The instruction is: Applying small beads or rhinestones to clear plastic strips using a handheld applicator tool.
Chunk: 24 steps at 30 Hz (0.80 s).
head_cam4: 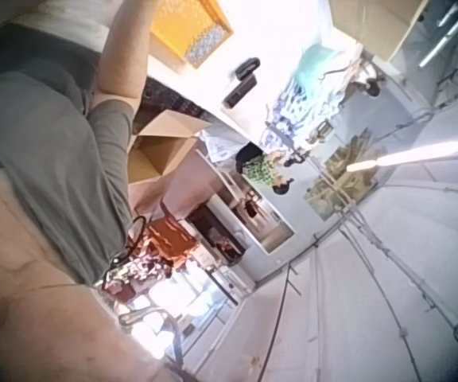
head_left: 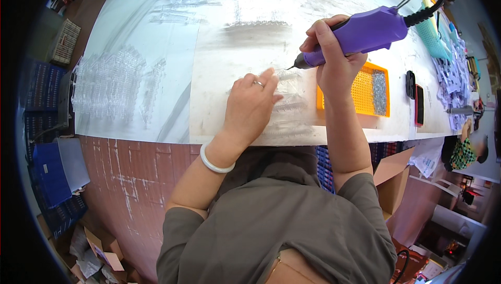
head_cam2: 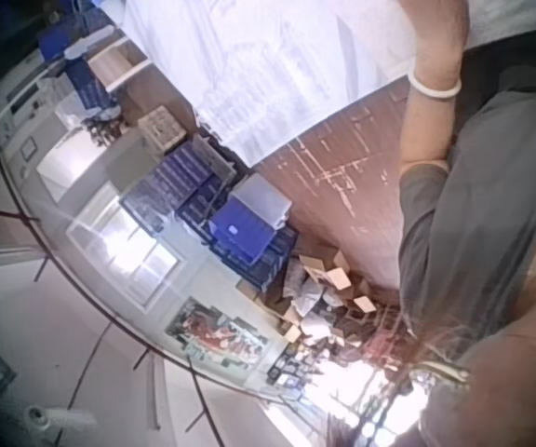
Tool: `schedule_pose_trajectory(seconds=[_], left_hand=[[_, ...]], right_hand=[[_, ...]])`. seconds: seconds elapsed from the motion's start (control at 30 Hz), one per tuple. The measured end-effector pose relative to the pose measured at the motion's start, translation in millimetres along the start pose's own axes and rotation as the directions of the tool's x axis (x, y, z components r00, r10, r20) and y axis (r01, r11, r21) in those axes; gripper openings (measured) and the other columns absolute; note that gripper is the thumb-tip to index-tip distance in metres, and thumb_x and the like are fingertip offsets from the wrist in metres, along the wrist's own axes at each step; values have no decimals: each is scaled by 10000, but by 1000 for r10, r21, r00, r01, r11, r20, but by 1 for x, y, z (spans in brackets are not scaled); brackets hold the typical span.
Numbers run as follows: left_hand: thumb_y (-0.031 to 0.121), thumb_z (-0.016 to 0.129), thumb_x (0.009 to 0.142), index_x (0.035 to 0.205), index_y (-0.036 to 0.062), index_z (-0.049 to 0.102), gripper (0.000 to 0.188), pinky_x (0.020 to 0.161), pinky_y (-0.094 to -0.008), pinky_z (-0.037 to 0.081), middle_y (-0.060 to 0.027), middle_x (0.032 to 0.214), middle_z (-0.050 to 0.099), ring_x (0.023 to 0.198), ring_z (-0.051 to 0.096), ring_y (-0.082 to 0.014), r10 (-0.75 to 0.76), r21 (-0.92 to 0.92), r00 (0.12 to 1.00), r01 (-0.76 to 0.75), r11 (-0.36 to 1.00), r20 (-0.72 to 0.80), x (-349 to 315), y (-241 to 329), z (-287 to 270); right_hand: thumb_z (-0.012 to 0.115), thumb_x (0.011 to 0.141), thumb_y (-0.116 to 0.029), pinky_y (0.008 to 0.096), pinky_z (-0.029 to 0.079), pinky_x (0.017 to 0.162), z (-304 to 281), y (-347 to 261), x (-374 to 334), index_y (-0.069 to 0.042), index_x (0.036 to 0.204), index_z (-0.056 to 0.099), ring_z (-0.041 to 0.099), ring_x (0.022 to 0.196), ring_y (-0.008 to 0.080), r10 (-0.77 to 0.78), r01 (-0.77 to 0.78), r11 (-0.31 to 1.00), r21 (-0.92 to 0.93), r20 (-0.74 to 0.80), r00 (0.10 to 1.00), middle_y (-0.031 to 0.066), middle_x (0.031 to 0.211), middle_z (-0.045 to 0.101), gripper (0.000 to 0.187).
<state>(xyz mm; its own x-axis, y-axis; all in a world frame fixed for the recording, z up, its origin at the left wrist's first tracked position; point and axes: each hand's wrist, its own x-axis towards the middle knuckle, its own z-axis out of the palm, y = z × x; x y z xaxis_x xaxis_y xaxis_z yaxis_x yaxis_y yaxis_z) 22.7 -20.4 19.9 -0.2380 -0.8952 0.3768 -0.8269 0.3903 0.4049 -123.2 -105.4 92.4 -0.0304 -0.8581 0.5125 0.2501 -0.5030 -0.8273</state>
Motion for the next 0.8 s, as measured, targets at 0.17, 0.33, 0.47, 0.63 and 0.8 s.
schedule_pose_trajectory(seconds=[0.17, 0.33, 0.47, 0.63, 0.8], left_hand=[[107, 764, 732, 1051, 45, 657, 342, 837, -376, 443, -67, 1168, 627, 1009, 573, -257, 31, -62, 970, -47, 997, -241, 12, 2, -8], [73, 788, 689, 918, 50, 708, 243, 797, -365, 441, -37, 1042, 662, 979, 572, -240, 45, -82, 958, -71, 994, -284, 10, 6, -1], [41, 796, 680, 848, 46, 733, 180, 799, -342, 456, -30, 976, 678, 963, 572, -220, -87, -266, 955, 8, 964, -285, 4, 3, 1], [3, 784, 722, 822, 31, 754, 108, 832, -300, 479, -40, 924, 690, 958, 573, -177, -384, -684, 923, 273, 676, -11, 0, 7, -6], [5, 782, 731, 848, 28, 754, 122, 832, -290, 481, -46, 947, 687, 982, 573, -168, -348, -710, 937, 260, 655, 21, -1, 7, -7]], right_hand=[[646, 879, -1, 228, 546, 553, 5, -20, -5, 8, 910, 616, 663, 587, 133, -21, 13, 989, 149, 50, 999, 98, 754, 669, 44], [647, 872, 4, 224, 536, 531, 14, -34, -15, 4, 898, 612, 659, 573, 133, -4, -10, 983, 184, 74, 997, 101, 743, 669, 43], [640, 870, 15, 227, 527, 515, 17, -43, -17, 4, 883, 602, 651, 552, 138, 5, -22, 983, 182, 92, 996, 104, 737, 663, 41], [626, 871, 27, 240, 524, 509, 18, -52, -19, 9, 869, 585, 641, 536, 147, 20, -37, 971, 234, 74, 997, 114, 731, 655, 45], [613, 871, 38, 253, 522, 505, 20, -57, -19, 9, 877, 573, 626, 519, 148, 26, -42, 967, 253, 67, 997, 123, 735, 651, 49]])
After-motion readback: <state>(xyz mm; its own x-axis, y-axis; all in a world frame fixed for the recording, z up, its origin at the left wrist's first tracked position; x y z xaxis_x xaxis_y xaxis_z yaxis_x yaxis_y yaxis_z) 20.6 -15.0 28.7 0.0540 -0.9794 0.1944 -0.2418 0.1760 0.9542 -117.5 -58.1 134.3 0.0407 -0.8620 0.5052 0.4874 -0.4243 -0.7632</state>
